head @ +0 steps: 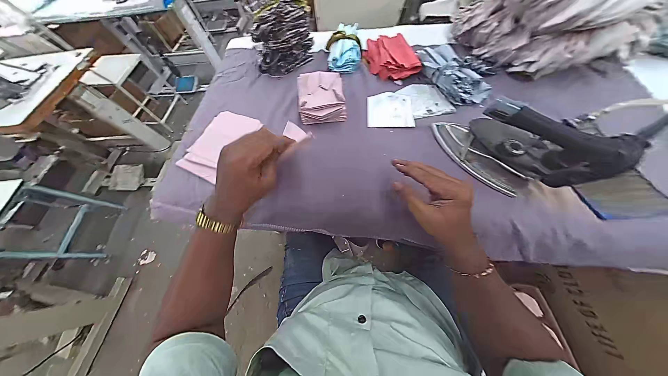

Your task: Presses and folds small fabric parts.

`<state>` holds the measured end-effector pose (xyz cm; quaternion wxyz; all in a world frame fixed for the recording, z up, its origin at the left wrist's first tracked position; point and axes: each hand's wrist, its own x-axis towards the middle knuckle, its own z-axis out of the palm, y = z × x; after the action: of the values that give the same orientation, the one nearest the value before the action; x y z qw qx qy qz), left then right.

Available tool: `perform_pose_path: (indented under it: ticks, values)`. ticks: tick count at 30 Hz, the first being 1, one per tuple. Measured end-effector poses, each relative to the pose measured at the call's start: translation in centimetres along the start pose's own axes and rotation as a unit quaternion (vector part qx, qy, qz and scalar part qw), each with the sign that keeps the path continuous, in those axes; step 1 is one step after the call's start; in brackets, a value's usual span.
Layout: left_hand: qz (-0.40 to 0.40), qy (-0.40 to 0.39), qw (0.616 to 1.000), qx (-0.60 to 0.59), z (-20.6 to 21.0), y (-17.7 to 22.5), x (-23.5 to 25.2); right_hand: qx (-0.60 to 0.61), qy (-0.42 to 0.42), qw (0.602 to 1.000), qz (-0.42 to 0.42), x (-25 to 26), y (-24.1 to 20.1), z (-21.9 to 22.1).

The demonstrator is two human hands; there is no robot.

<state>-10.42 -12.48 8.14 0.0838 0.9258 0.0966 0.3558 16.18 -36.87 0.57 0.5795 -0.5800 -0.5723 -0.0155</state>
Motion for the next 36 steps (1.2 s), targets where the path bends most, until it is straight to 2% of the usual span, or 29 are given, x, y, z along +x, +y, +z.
perform_pose_path:
  ticks: [3,5,7,11,14,18,21,27,36]
  values:
    - [0.05,-0.073,0.981,-0.173,2.3,5.8,1.6,0.144,-0.014,0.989,0.038,0.5,-3.4,2.0]
    - [0.056,-0.091,0.966,-0.235,3.6,7.7,2.1,0.204,-0.004,0.976,0.073,0.5,-4.6,2.7]
    - [0.043,-0.118,0.96,-0.252,4.2,7.6,2.1,0.223,0.026,0.967,0.118,0.0,-5.2,2.5]
    - [-0.043,-0.188,0.94,-0.283,4.3,4.9,0.6,0.193,0.059,0.967,0.158,-1.3,-4.7,0.8]
    - [-0.099,-0.16,0.929,-0.32,4.8,4.6,-1.1,0.17,0.065,0.97,0.159,-2.0,-4.0,0.0]
    - [-0.171,-0.068,0.901,-0.392,6.0,6.2,-2.8,0.162,0.077,0.972,0.149,-2.7,-3.5,0.1]
    - [-0.193,-0.031,0.888,-0.415,6.4,7.0,-3.3,0.163,0.093,0.97,0.152,-3.1,-3.3,0.2]
    - [-0.198,-0.009,0.894,-0.401,5.7,7.6,-2.9,0.163,0.108,0.969,0.151,-3.7,-3.5,0.3]
    - [-0.145,0.003,0.918,-0.369,4.7,7.9,-2.6,0.144,0.11,0.979,0.096,-3.9,-4.8,-0.3]
